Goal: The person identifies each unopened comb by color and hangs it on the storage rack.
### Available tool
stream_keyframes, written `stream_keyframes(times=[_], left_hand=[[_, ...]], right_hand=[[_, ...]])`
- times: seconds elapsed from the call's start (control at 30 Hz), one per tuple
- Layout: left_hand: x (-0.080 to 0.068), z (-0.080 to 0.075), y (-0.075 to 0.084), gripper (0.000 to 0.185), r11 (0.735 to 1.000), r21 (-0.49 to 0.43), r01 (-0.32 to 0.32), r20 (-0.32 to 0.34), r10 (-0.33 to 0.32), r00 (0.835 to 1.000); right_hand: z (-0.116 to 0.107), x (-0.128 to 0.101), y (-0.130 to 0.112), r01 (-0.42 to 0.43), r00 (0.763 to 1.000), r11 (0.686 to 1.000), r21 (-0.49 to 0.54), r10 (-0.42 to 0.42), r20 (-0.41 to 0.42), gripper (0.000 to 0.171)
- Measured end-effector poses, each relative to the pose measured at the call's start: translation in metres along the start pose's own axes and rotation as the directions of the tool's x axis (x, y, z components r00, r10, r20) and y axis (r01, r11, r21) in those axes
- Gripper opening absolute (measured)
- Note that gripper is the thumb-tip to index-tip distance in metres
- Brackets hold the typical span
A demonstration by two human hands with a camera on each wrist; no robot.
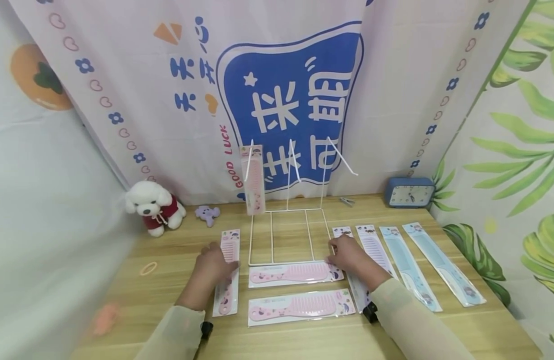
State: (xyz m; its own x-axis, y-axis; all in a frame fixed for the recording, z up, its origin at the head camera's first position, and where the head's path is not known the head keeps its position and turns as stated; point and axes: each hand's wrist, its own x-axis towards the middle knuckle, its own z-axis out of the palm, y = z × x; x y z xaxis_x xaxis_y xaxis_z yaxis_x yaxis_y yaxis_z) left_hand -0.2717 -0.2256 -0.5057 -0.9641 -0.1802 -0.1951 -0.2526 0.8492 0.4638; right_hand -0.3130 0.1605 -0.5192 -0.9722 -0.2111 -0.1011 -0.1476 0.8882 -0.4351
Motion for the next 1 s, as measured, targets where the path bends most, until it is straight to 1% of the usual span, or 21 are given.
stream_keyframes(times=[0.1, 0.2, 0.37, 0.53, 0.67, 0.87, 1.0], left_hand=[[-0.007, 0.006, 0.000, 0.099, 0.997, 0.059, 0.040, 0.017, -0.041, 0.999], [-0.011, 0.005, -0.003, 0.096, 0.995, 0.083, 0.046, 0.007, -0.047, 0.999], [-0.011, -0.007, -0.015, 0.091, 0.993, 0.117, 0.033, -0.013, -0.032, 0.999], [-0.009, -0.023, -0.027, 0.094, 0.986, 0.164, 0.009, 0.009, -0.011, 1.000], [-0.009, -0.030, -0.031, 0.089, 0.986, 0.168, 0.002, 0.035, -0.008, 0.999], [-0.005, -0.030, -0.035, 0.087, 0.990, 0.139, 0.026, 0.087, -0.039, 0.995], [-0.006, -0.032, -0.037, 0.078, 0.991, 0.133, 0.002, 0.108, -0.016, 0.994]], right_hand=[[-0.001, -0.002, 0.000, 0.014, 1.000, 1.000, -0.005, -0.014, 0.004, 0.040], [-0.001, -0.002, 0.001, 0.013, 1.000, 1.000, -0.014, -0.013, 0.008, 0.043], [0.000, -0.001, 0.001, 0.011, 1.000, 1.000, -0.019, -0.011, 0.000, 0.049], [0.000, 0.000, 0.001, 0.011, 1.000, 1.000, -0.010, -0.011, -0.003, 0.048], [0.000, 0.000, 0.001, 0.010, 1.000, 1.000, -0.013, -0.010, 0.000, 0.045], [0.000, 0.001, 0.001, 0.006, 1.000, 1.000, -0.015, -0.006, 0.001, 0.049], [0.000, 0.000, 0.001, 0.004, 1.000, 1.000, -0.012, -0.004, 0.002, 0.050]])
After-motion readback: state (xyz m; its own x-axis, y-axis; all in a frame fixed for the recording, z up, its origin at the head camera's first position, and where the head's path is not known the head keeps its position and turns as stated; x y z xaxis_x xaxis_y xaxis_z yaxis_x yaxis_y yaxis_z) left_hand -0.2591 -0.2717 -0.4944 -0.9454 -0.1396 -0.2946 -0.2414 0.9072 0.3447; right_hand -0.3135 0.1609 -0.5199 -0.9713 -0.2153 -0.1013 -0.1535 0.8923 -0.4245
